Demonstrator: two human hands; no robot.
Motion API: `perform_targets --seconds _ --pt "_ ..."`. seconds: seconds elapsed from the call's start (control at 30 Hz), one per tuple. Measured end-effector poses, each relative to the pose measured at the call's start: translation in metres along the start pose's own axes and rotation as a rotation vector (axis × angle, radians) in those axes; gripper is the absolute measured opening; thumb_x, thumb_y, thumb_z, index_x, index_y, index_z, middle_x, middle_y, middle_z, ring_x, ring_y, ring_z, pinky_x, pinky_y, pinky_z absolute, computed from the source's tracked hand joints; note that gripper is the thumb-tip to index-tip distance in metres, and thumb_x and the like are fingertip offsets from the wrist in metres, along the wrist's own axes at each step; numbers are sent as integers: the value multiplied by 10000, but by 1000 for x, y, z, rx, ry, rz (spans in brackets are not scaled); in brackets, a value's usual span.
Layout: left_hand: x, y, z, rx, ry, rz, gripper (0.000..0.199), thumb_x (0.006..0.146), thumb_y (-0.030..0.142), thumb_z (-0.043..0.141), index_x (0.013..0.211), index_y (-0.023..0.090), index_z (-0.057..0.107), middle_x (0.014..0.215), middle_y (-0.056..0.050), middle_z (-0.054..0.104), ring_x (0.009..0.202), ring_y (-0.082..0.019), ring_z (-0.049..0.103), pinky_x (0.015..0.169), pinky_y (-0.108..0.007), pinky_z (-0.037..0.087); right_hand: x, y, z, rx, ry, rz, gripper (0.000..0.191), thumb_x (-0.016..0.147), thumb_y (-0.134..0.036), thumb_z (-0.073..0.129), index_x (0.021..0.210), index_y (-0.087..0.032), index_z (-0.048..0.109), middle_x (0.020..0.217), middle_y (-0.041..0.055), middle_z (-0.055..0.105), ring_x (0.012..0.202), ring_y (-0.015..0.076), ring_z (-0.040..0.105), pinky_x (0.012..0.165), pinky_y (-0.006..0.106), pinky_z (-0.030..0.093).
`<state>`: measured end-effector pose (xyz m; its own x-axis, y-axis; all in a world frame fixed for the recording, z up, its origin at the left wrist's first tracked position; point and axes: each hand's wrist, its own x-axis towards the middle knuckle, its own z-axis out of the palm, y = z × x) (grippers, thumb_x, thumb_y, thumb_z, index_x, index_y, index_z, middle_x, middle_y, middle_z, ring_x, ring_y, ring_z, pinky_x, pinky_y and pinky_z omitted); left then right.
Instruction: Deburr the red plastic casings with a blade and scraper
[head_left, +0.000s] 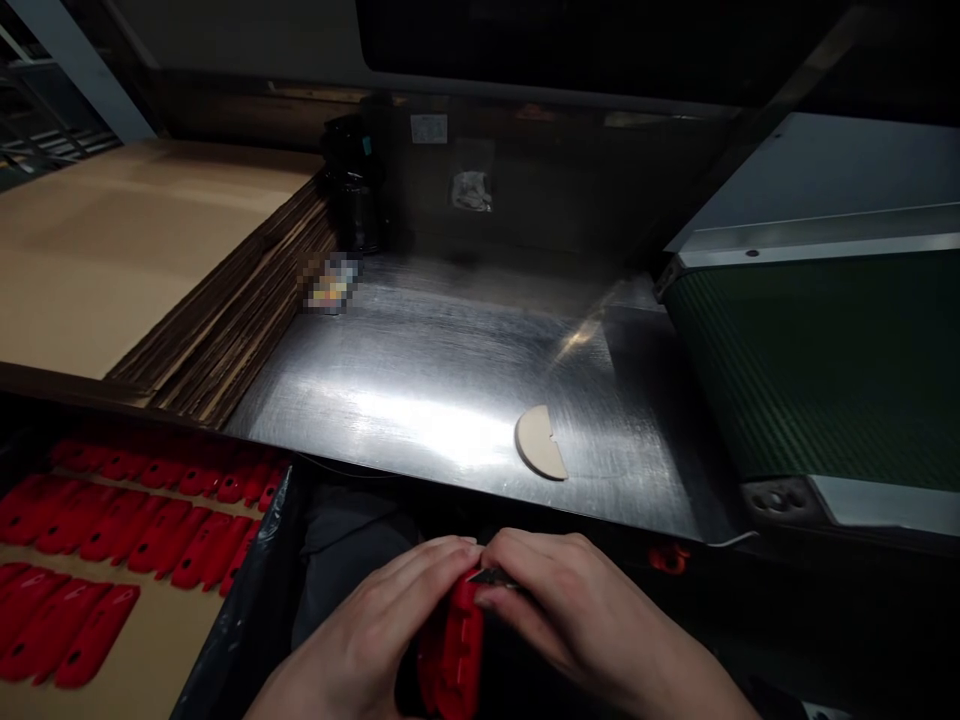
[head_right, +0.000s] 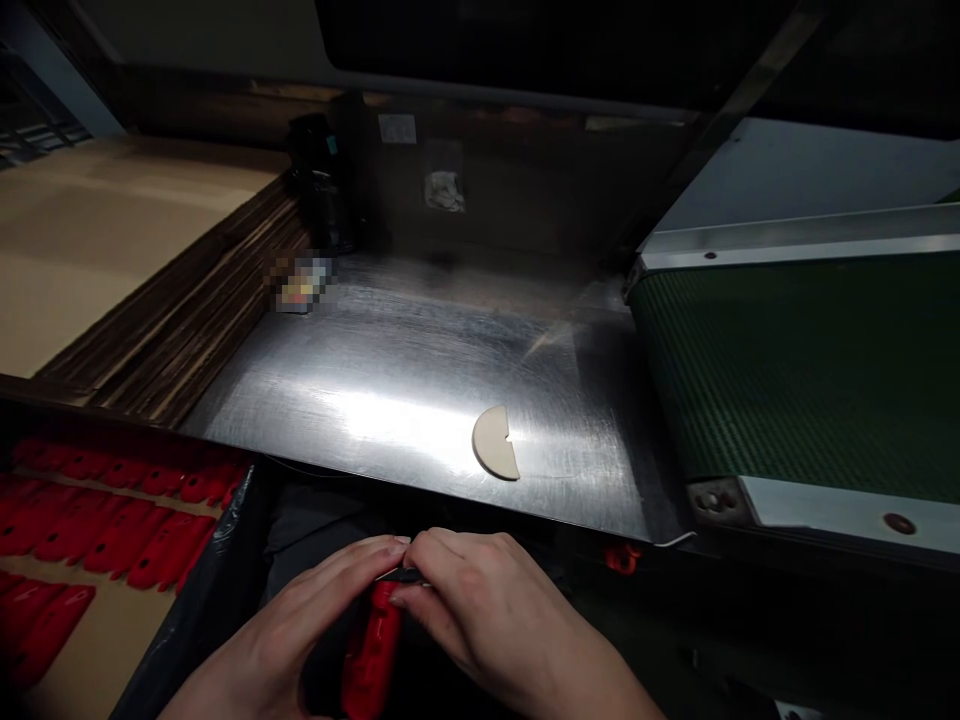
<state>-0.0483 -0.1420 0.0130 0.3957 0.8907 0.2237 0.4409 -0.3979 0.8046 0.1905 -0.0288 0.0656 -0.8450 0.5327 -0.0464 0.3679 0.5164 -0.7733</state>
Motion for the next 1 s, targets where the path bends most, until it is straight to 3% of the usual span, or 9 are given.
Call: perform_targets --seconds 0.23,0.47,0.6,0.7,0.83,1.0 --pt "-1 -3 1 29 -36 -32 1294 718 319 1002 1706 321 167 1661 -162 511 1492 -381 551 1223 -483 526 1 -2 2 -136 -12 2 152 1084 -248 546 934 -221 545 838 -24 638 650 143 555 582 286 338" --pt "-6 -6 4 18 -61 -90 1329 688 232 1006 1706 346 159 1680 -140 492 1506 -377 535 1222 -475 524 3 7 3 -26 0 -16 260 1146 -398 484 981 -220 578 877 -11 673 695 145 610 612 267 389" --pt "-7 -5 5 -6 -48 -133 1332 680 281 1006 1699 396 156 1691 -111 484 1501 -385 539 1211 -504 531 3 2 7 -142 -5 6 149 1081 -244 559 937 -208 566 856 -3 648 673 151 570 588 289 349" --pt "-9 -2 7 -67 -22 -186 1278 685 256 999 1683 396 213 1686 -89 493 1502 -355 544 1239 -475 502 3 -3 9 -7 35 6 146 1044 -201 537 901 -211 563 826 -15 622 672 139 548 600 283 359" --pt "-10 2 6 -145 15 -223 1205 708 255 998 1661 381 271 1686 -77 497 1529 -322 515 1271 -435 455 2 -4 8 260 148 186 189 1073 -269 518 915 -220 610 833 -19 648 721 134 585 630 259 405" --pt "-9 5 4 -172 39 -186 1179 724 232 990 1656 377 281 1687 -75 498 1545 -303 495 1280 -418 431 4 -4 8 330 160 250 119 1062 -235 531 1006 -236 636 915 -21 681 733 131 574 597 247 398"
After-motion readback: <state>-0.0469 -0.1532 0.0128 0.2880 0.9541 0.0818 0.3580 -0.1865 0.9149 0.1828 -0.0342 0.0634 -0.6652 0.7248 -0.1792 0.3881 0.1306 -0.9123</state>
